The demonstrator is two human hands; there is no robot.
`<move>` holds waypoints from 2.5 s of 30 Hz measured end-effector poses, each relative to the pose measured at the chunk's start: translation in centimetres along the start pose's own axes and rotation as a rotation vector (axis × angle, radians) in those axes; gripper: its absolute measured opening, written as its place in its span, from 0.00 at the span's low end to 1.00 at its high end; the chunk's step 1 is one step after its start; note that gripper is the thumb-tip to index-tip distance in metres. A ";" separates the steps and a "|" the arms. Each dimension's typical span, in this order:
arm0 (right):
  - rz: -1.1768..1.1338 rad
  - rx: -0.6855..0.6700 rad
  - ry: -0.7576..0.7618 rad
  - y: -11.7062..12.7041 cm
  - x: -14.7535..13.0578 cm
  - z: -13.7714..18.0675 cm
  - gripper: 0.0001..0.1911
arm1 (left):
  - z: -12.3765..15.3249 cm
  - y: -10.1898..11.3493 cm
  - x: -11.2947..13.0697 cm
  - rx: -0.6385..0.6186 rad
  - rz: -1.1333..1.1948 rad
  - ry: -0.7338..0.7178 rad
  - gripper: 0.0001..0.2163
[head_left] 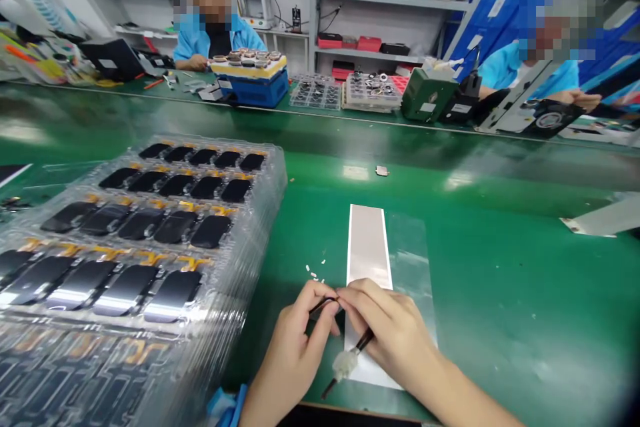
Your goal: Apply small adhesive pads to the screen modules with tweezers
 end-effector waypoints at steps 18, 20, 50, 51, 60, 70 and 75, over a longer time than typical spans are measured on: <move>-0.493 -0.283 -0.481 -5.7 8.9 -3.0 0.09 | -0.2 1.7 -2.3 0.168 0.126 0.122 0.10; -0.531 -0.237 -0.523 -5.9 9.4 -2.7 0.12 | -0.2 1.6 -2.4 0.161 0.135 0.132 0.10; -0.965 -0.135 -0.648 -4.1 7.0 0.4 0.16 | -0.2 -1.6 -1.1 0.055 0.272 0.100 0.10; -0.932 -0.114 -0.625 -3.7 6.9 0.3 0.15 | -0.2 -1.6 -1.1 0.052 0.281 0.097 0.10; -0.877 -0.058 -0.602 -2.4 6.1 -0.4 0.12 | -0.1 -1.7 -1.5 0.073 0.349 0.106 0.13; -0.908 -0.065 -0.620 -2.6 6.2 -0.2 0.11 | -0.3 -2.1 -1.2 0.016 0.370 0.072 0.12; -0.977 -0.103 -0.666 -3.4 6.3 0.1 0.13 | -0.4 -1.9 -1.6 0.033 0.297 0.075 0.14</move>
Point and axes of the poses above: each hand's wrist, its own z-axis away from the middle knuckle, its own y-axis out of the back of the hand, x = y × z, the point moved 10 cm from there along -z, towards the middle knuckle, and after that the axes turned 2 degrees about y, right-handed, at the moved point
